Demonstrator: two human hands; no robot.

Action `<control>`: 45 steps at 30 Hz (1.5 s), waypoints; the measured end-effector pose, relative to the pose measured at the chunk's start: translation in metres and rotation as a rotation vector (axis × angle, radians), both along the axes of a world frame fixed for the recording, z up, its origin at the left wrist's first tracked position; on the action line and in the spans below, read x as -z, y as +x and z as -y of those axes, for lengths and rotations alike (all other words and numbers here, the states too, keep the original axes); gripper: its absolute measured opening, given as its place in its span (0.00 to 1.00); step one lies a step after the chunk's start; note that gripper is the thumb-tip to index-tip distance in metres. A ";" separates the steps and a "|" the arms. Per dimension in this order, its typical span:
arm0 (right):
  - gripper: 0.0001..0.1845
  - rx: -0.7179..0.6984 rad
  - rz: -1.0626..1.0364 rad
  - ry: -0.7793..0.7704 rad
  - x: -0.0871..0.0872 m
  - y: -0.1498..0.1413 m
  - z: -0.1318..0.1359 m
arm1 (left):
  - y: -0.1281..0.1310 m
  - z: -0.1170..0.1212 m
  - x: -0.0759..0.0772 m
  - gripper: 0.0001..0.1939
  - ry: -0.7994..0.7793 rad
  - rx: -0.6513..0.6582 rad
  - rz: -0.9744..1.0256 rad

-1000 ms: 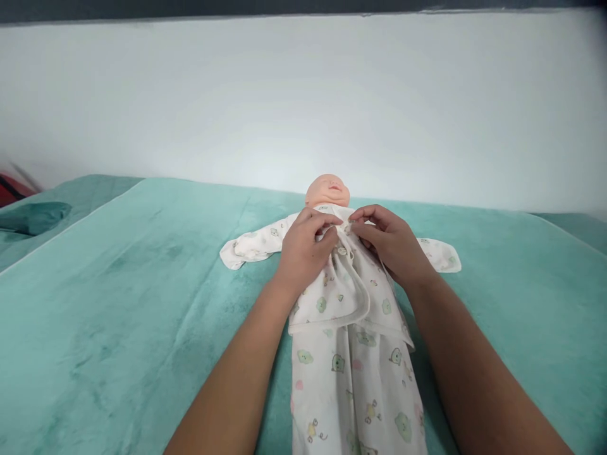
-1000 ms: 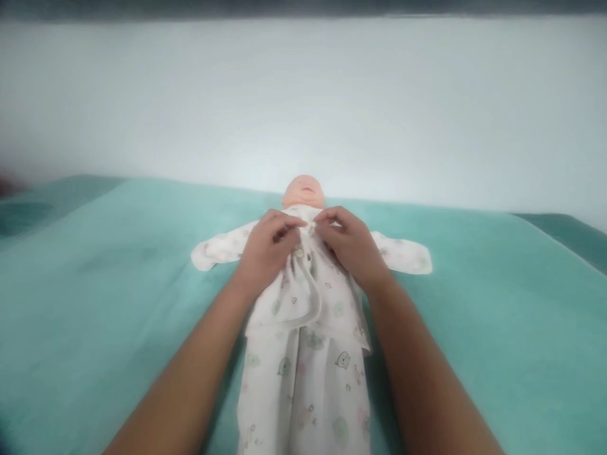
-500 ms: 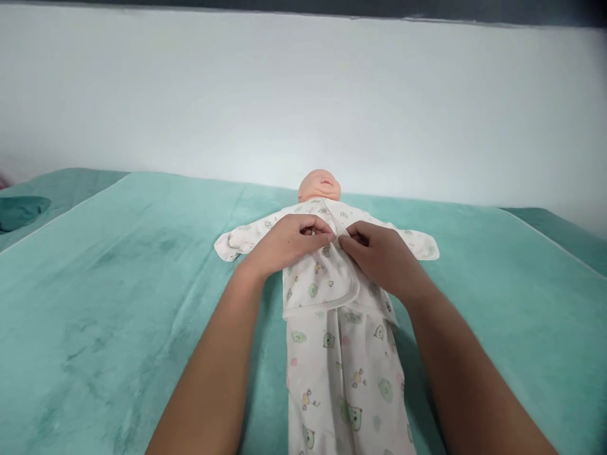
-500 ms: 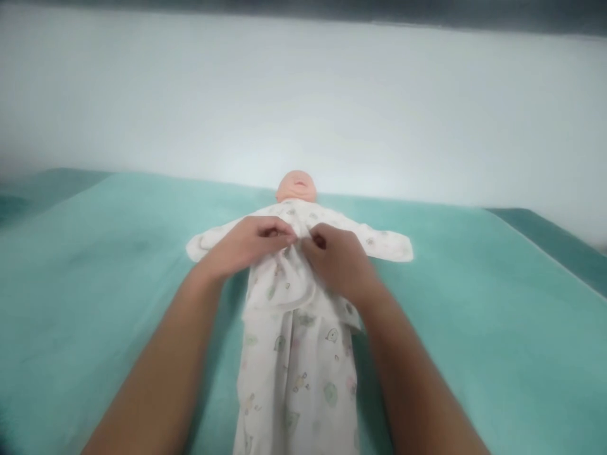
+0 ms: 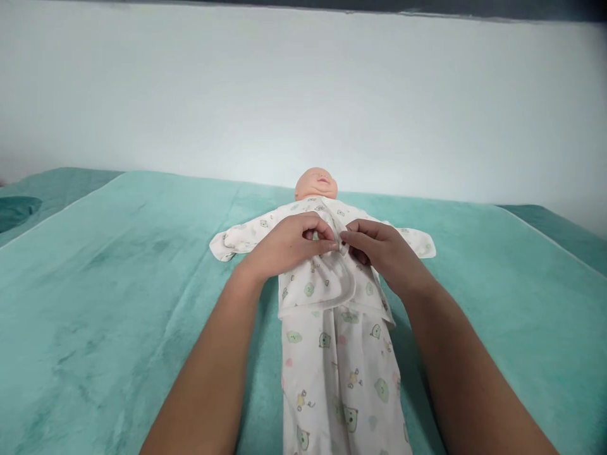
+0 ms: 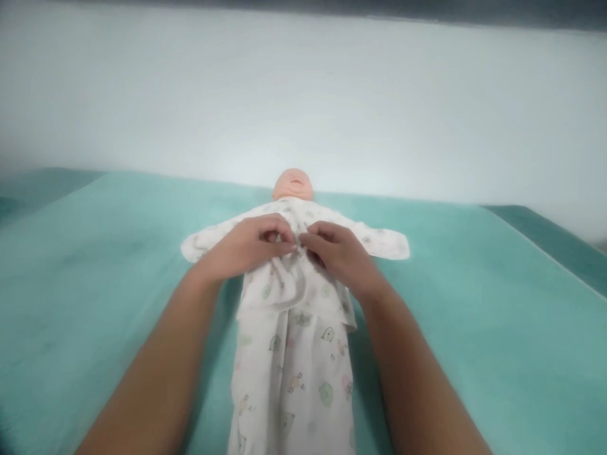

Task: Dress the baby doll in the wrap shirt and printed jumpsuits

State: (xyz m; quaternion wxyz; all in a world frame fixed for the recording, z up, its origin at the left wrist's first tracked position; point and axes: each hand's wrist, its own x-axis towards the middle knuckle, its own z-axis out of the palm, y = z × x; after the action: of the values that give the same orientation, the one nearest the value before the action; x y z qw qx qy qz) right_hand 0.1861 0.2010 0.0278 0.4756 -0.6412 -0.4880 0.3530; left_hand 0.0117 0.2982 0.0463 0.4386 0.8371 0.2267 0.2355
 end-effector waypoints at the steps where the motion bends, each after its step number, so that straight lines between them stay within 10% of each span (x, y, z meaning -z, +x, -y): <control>1: 0.16 -0.004 -0.004 0.010 0.000 -0.001 0.000 | 0.000 0.001 -0.001 0.07 -0.015 -0.007 0.005; 11: 0.20 0.050 -0.053 0.211 0.008 -0.013 -0.003 | 0.003 0.009 -0.004 0.08 -0.326 -0.004 0.153; 45: 0.14 -0.140 -0.040 0.189 0.008 -0.002 -0.001 | 0.001 0.004 0.003 0.03 -0.255 -0.001 0.133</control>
State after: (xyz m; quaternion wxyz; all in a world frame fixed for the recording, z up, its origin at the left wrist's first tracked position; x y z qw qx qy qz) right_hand 0.1843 0.2019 0.0194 0.5176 -0.5507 -0.5530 0.3507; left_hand 0.0128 0.2944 0.0430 0.5552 0.7572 0.2256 0.2599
